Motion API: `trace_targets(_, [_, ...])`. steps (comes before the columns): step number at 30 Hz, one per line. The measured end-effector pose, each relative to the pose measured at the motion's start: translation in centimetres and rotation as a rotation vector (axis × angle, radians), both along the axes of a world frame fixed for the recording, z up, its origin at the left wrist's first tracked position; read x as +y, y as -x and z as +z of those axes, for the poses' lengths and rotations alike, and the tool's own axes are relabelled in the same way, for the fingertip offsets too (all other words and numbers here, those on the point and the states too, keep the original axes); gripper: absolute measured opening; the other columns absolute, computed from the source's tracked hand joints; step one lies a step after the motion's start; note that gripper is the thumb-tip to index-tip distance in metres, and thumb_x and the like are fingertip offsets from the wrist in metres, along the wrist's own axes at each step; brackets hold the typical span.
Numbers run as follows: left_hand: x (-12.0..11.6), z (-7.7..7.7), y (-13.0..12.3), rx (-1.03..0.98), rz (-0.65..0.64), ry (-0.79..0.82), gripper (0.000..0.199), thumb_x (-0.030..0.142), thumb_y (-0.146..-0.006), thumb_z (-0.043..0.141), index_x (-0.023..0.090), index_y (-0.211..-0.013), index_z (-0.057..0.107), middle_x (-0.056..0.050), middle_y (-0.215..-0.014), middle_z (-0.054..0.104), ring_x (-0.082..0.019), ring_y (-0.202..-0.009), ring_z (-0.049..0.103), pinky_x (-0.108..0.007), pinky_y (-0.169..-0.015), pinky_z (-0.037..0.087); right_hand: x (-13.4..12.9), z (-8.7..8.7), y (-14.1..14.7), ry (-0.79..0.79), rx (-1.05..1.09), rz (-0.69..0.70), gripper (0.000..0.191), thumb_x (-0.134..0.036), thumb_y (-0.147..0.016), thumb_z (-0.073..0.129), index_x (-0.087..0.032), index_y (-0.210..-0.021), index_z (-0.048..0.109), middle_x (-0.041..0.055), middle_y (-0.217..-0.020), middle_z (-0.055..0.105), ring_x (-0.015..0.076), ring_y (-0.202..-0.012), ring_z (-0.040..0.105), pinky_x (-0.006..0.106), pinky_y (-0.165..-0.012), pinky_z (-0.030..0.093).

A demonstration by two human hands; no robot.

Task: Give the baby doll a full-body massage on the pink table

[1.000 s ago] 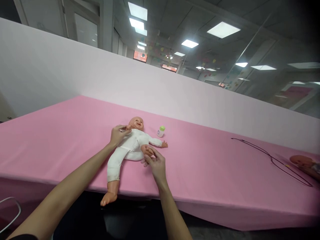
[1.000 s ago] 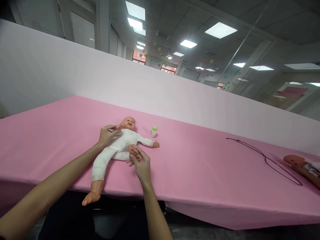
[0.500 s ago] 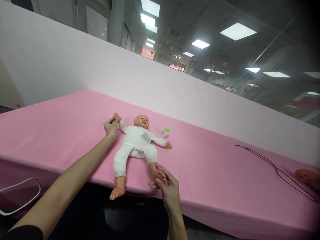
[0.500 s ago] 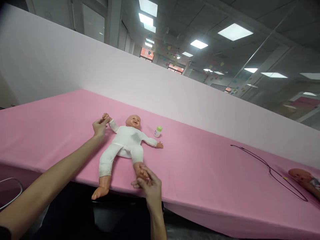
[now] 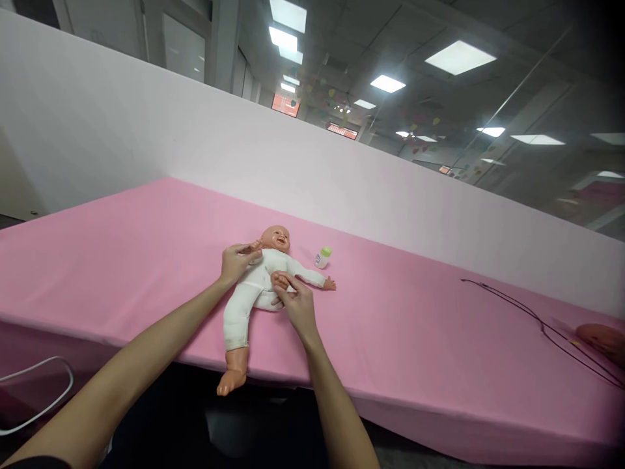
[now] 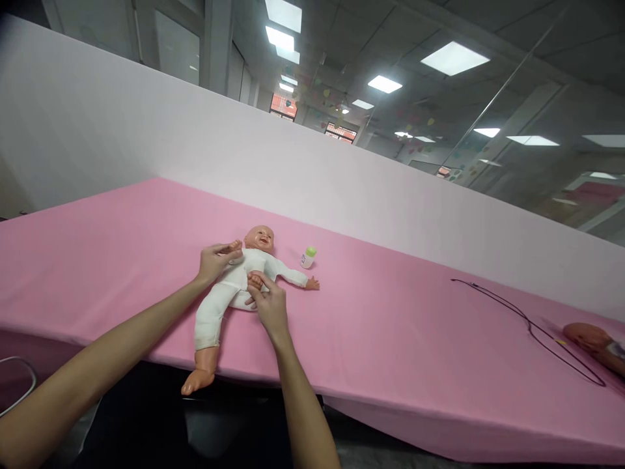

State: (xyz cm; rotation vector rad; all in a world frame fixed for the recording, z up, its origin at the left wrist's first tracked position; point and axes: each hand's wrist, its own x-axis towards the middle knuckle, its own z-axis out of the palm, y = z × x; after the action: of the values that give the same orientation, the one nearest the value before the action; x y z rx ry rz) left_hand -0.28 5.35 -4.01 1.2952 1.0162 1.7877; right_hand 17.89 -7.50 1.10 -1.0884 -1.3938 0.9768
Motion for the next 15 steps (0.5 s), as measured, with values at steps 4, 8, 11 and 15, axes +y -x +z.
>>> trace_targets(4, [0.1,-0.4,-0.1,0.013,-0.045,0.022,0.029,0.037,-0.071,0.089,0.018,-0.093,0.085,-0.01,-0.096,0.081,-0.027,-0.088,0.074,-0.038,-0.08,0.057,0.7,-0.9,1.0,0.001,0.003,0.007,0.043,-0.038,-0.077,0.08,-0.02,-0.117,0.079,0.0036,-0.091,0.079,0.0155,-0.057,0.071,0.027,-0.056,0.06])
trace_targets(8, [1.2,0.3,1.4,-0.142,0.099,0.047,0.027,0.037,-0.07,0.087,0.015,-0.085,0.082,-0.009,-0.086,0.077,-0.022,-0.077,0.068,-0.034,-0.07,0.054,-3.9,0.4,-0.7,0.04,0.091,-0.025,0.049,-0.041,-0.079,0.084,-0.018,-0.122,0.078,0.0065,-0.091,0.08,0.0196,-0.062,0.072,0.034,-0.061,0.064])
trace_targets(11, [2.2,0.1,2.9,-0.289,0.259,0.132,0.025,0.038,-0.071,0.084,0.016,-0.081,0.078,-0.006,-0.082,0.073,-0.018,-0.074,0.063,-0.029,-0.064,0.049,-8.4,-0.2,-2.6,0.095,0.146,-0.051,0.049,-0.042,-0.078,0.087,-0.019,-0.121,0.079,0.0107,-0.1,0.081,0.0197,-0.056,0.071,0.037,-0.055,0.065])
trace_targets(15, [3.0,-0.7,4.4,-0.442,0.388,0.278,0.026,0.041,-0.075,0.082,0.018,-0.077,0.071,-0.002,-0.078,0.068,-0.016,-0.071,0.061,-0.028,-0.065,0.048,-12.4,-4.4,-3.4,0.159,0.259,-0.076,0.045,-0.041,-0.073,0.092,-0.021,-0.112,0.082,0.0153,-0.125,0.075,0.0211,-0.053,0.072,0.038,-0.048,0.064])
